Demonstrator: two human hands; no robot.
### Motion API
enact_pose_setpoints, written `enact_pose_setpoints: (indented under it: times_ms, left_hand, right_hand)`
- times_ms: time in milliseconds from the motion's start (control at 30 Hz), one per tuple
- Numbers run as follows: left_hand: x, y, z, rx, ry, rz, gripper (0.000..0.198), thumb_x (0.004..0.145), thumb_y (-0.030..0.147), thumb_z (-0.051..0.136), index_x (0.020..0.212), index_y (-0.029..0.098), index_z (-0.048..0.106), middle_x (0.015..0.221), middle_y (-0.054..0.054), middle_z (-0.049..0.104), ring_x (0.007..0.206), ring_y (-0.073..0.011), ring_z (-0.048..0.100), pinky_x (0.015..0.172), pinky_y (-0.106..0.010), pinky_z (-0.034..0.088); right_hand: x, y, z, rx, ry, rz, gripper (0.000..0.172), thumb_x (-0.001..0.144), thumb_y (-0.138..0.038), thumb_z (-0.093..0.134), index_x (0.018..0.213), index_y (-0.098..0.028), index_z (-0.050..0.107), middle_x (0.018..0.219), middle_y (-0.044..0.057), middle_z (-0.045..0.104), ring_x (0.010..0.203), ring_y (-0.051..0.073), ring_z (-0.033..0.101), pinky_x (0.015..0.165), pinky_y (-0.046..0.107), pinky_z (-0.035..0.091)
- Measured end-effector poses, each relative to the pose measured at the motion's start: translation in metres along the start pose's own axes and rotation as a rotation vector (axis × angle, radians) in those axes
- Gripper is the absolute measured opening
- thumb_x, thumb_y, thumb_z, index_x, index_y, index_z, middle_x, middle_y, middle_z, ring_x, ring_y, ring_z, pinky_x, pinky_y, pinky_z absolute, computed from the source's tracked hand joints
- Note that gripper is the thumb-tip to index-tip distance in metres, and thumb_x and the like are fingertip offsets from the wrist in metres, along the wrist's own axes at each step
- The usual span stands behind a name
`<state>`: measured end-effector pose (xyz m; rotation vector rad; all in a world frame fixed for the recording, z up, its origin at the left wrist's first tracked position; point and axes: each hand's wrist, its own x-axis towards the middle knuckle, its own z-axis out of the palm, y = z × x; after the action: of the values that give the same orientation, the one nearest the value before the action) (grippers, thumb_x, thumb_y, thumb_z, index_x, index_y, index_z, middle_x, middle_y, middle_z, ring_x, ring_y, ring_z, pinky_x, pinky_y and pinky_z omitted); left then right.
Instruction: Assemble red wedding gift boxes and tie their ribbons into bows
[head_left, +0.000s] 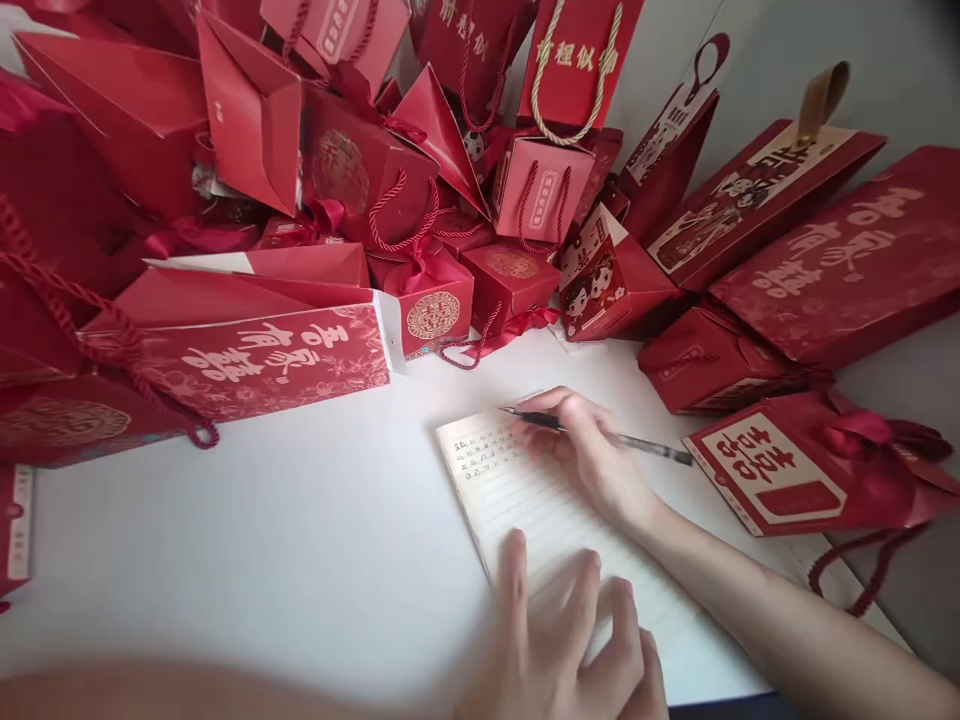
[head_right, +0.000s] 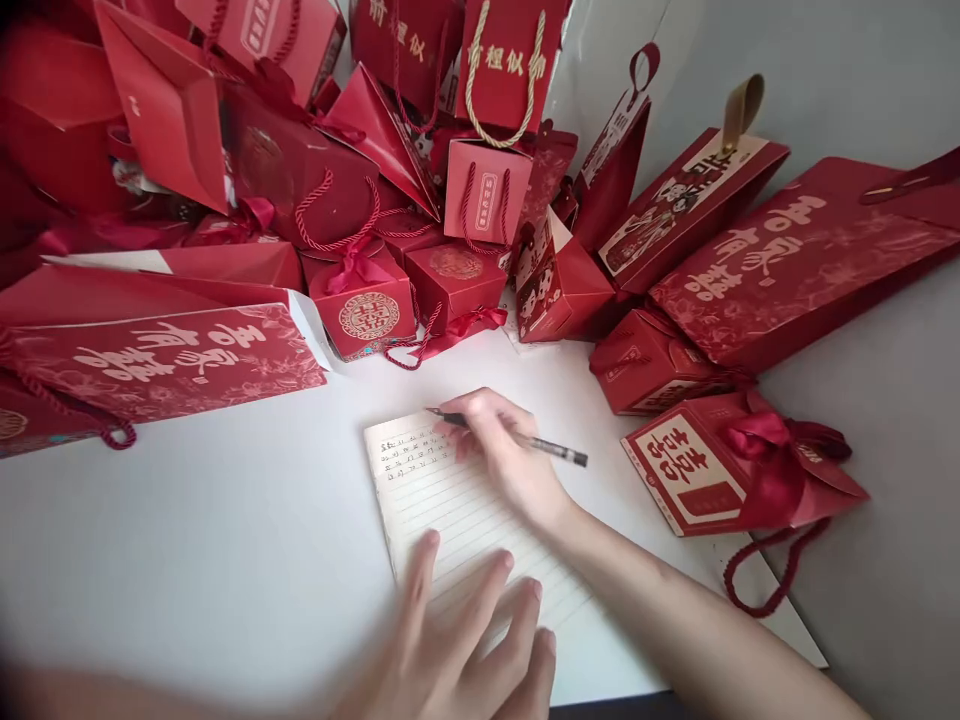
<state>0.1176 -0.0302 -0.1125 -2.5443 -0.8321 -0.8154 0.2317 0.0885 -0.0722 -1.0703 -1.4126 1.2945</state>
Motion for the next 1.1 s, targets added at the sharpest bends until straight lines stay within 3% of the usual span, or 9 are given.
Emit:
enact_pose_setpoints:
  times_ms: [67,133,300,500,633,767,867,1033,1100]
  left_hand:
    - [-0.0009,0.0013,0.0005,-0.001,-0.019,-0.006,0.019,0.086,0.033,0.059,0.104,0.027,0.06,0.111,0.0,0.061,0.112,-0.0306,0.052,0.105,-0.078,0.01]
    - [-0.0014,0.0027,0.0009,-0.001,-0.038,-0.004,0.02,0.086,0.033,0.059,0.105,0.027,0.059,0.114,-0.001,0.06,0.114,-0.0303,0.051,0.105,-0.078,0.01]
    - [0.0003,0.0029,0.0002,0.0,-0.048,-0.007,0.019,0.086,0.031,0.059,0.104,0.027,0.06,0.112,0.0,0.06,0.113,-0.0299,0.051,0.104,-0.079,0.008]
    - [0.0,0.0033,0.0005,0.013,-0.039,-0.007,0.02,0.088,0.036,0.055,0.106,0.027,0.058,0.114,-0.002,0.059,0.114,-0.0311,0.05,0.102,-0.074,0.023]
    - [-0.0018,0.0046,0.0016,-0.011,-0.044,-0.016,0.02,0.088,0.034,0.056,0.107,0.028,0.059,0.115,-0.001,0.059,0.116,-0.0323,0.048,0.103,-0.077,0.015]
    - [-0.0017,0.0036,0.0002,-0.017,-0.061,-0.011,0.021,0.088,0.033,0.055,0.107,0.027,0.059,0.116,-0.002,0.058,0.116,-0.0323,0.047,0.103,-0.076,0.02]
    - [-0.001,0.003,-0.0015,-0.011,-0.07,-0.011,0.022,0.088,0.033,0.055,0.109,0.028,0.059,0.117,-0.001,0.058,0.117,-0.0321,0.046,0.104,-0.077,0.015]
    - [-0.0015,0.0045,-0.0017,-0.003,-0.077,-0.02,0.019,0.088,0.032,0.055,0.106,0.028,0.059,0.116,0.0,0.058,0.116,-0.0299,0.047,0.102,-0.072,0.028]
    - [-0.0023,0.0046,-0.0006,-0.001,-0.063,-0.023,0.019,0.087,0.032,0.057,0.106,0.028,0.059,0.115,0.0,0.058,0.116,-0.0305,0.048,0.102,-0.073,0.026]
  right_hand:
    - [0.001,-0.0004,-0.0031,-0.159,0.12,-0.012,0.03,0.075,-0.045,0.068,0.07,-0.02,0.053,0.062,-0.003,0.055,0.053,0.01,0.047,0.05,0.022,0.039]
    - [0.0002,-0.001,-0.0043,-0.275,0.189,-0.029,0.029,0.073,-0.035,0.07,0.063,-0.02,0.047,0.054,-0.006,0.047,0.048,0.008,0.039,0.045,0.021,0.032]
    - [-0.0037,-0.0025,-0.0007,-0.405,0.151,0.003,0.035,0.078,-0.028,0.057,0.055,-0.022,0.03,0.047,-0.008,0.031,0.045,0.007,0.025,0.042,0.021,0.024]
    - [-0.0018,-0.0023,0.0014,-0.5,0.136,-0.052,0.032,0.075,-0.024,0.053,0.053,-0.022,0.029,0.048,-0.007,0.03,0.046,0.007,0.024,0.042,0.022,0.022]
    - [-0.0017,-0.0022,0.0009,-0.524,0.119,-0.048,0.031,0.072,-0.021,0.052,0.053,-0.022,0.028,0.049,-0.007,0.027,0.047,0.007,0.023,0.042,0.023,0.02]
    - [-0.0022,-0.0024,0.0011,-0.532,0.146,-0.043,0.031,0.072,-0.022,0.051,0.052,-0.022,0.027,0.048,-0.007,0.027,0.046,0.008,0.022,0.041,0.023,0.019]
    - [-0.0032,-0.0026,0.0016,-0.546,0.146,-0.049,0.03,0.071,-0.021,0.05,0.053,-0.022,0.026,0.048,-0.007,0.026,0.046,0.008,0.022,0.042,0.023,0.019]
    - [-0.0045,-0.0035,0.0007,-0.488,0.162,-0.027,0.032,0.071,-0.019,0.052,0.052,-0.022,0.026,0.047,-0.007,0.026,0.046,0.007,0.022,0.041,0.022,0.02]
    - [-0.0034,-0.0022,-0.0016,-0.363,0.19,-0.001,0.034,0.071,-0.019,0.054,0.052,-0.022,0.027,0.045,-0.008,0.026,0.042,0.007,0.022,0.04,0.022,0.02]
